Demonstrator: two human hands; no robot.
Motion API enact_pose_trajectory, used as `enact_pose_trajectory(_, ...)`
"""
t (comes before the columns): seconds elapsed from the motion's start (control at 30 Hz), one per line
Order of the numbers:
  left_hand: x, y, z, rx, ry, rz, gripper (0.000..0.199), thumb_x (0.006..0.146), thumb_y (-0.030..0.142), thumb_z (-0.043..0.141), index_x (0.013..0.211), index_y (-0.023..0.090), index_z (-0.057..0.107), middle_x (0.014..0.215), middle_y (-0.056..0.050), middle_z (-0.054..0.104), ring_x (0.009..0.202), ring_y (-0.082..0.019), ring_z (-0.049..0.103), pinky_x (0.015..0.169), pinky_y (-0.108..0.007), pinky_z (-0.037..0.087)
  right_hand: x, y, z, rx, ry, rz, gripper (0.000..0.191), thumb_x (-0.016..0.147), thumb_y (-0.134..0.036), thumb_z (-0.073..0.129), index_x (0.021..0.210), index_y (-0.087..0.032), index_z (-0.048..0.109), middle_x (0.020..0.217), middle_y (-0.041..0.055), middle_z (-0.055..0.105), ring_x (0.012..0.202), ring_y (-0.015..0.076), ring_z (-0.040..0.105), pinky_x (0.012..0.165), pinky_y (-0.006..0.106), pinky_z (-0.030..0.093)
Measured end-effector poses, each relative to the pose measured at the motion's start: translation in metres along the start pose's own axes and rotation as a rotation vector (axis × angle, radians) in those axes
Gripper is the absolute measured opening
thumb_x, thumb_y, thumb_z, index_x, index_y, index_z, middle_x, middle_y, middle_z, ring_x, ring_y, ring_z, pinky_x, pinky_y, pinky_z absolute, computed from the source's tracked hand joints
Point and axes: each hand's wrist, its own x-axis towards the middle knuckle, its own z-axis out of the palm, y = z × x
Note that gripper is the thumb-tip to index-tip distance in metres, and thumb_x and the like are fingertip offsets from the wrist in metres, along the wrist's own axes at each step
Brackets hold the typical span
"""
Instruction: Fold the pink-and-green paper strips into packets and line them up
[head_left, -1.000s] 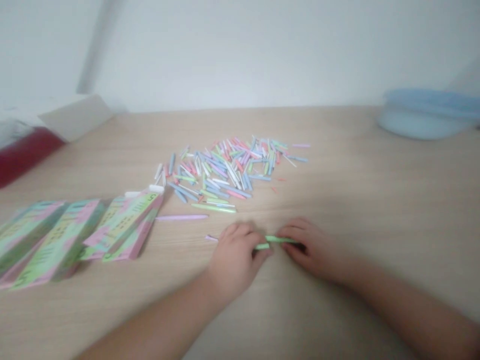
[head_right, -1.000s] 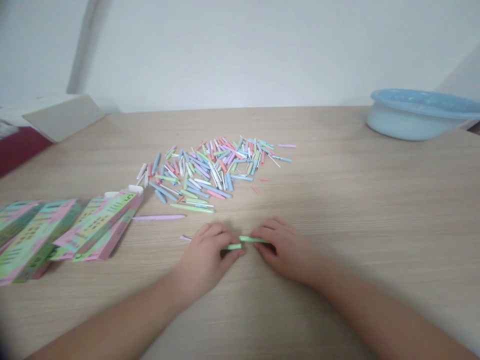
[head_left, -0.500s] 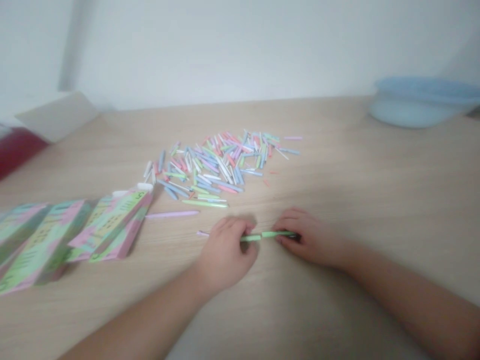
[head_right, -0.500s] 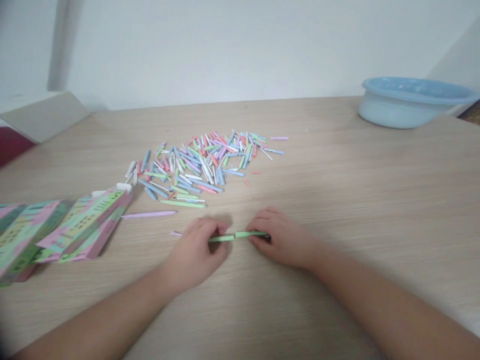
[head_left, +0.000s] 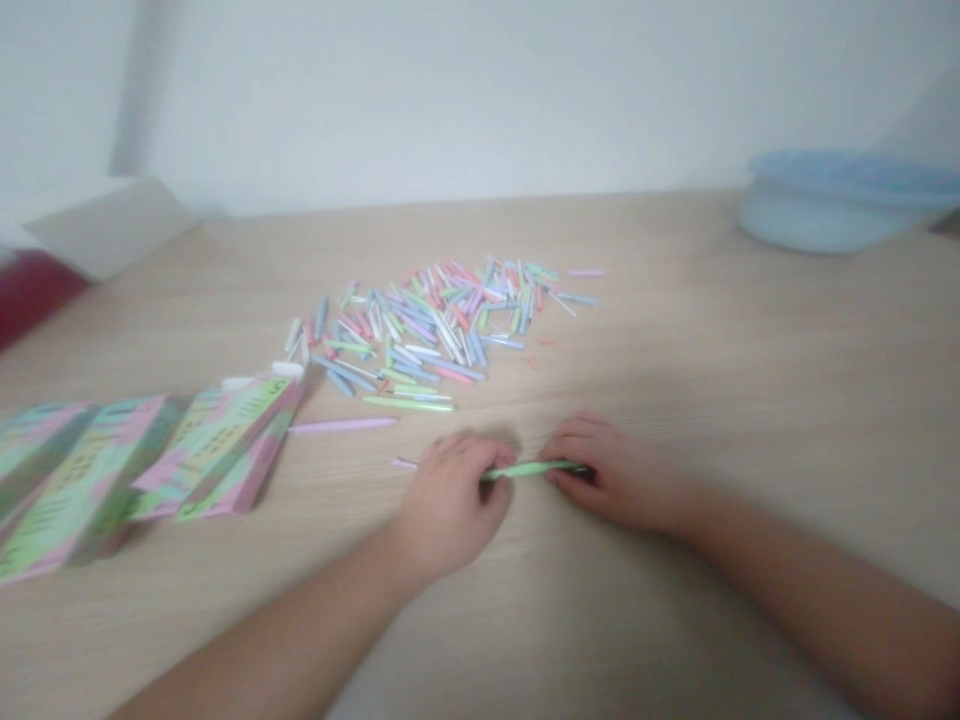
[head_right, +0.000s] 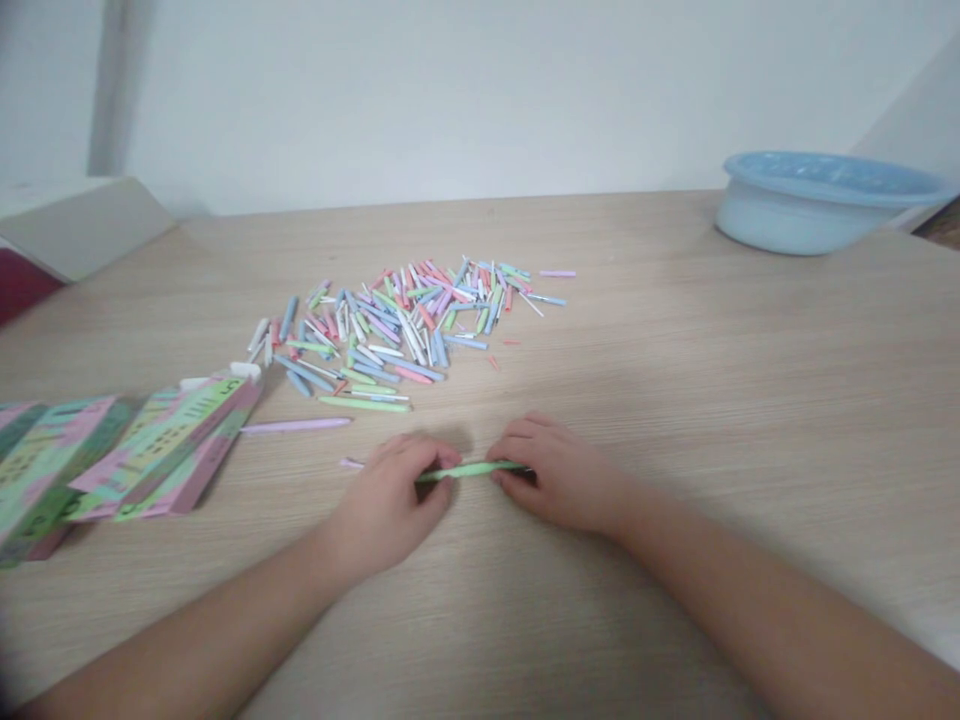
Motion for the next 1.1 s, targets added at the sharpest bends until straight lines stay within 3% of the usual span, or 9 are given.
enact_pose_trajectory(0.63, -0.002, -0.001, 0.000, 0.027, -0.009, 0.029, 0.018, 0.089, 0.014, 0.061, 0.103, 0.024, 0.065, 0.101, -0.001, 0.070, 0.101, -0.021, 0.062, 0.092, -0.037, 0.043, 0.000, 0.001, -0.001, -0.008, -0.017, 0.004, 0.015, 0.098, -0.021, 0.059, 0.107, -0.022, 0.071, 0.103, 0.0045, 0.069, 0.102, 0.0211, 0.059, 0.100, 0.039, 0.044)
enact_pose_trajectory(0.93, -0.001, 0.001, -0.007, 0.482, 0.032, -0.053, 0.030, 0.098, 0.026, 0.051, 0.124, 0.029, 0.067, 0.113, -0.007, 0.068, 0.106, -0.031, 0.058, 0.089, -0.048, 0.041, 0.000, 0.009, 0.002, -0.063, 0.043, 0.079, 0.021, 0.102, -0.029, 0.057, 0.115, -0.025, 0.073, 0.109, 0.0071, 0.069, 0.106, 0.0233, 0.061, 0.097, 0.041, 0.048)
enact_pose_trajectory(1.1, 0.005, -0.006, -0.012, 0.496, -0.026, -0.008, 0.043, 0.100, 0.025, 0.049, 0.142, 0.031, 0.057, 0.119, -0.007, 0.066, 0.111, -0.029, 0.057, 0.096, -0.046, 0.043, -0.001, 0.012, 0.004, -0.082, 0.029, 0.061, 0.025, 0.103, -0.030, 0.055, 0.120, -0.028, 0.073, 0.111, 0.0079, 0.069, 0.106, 0.0238, 0.061, 0.096, 0.042, 0.050)
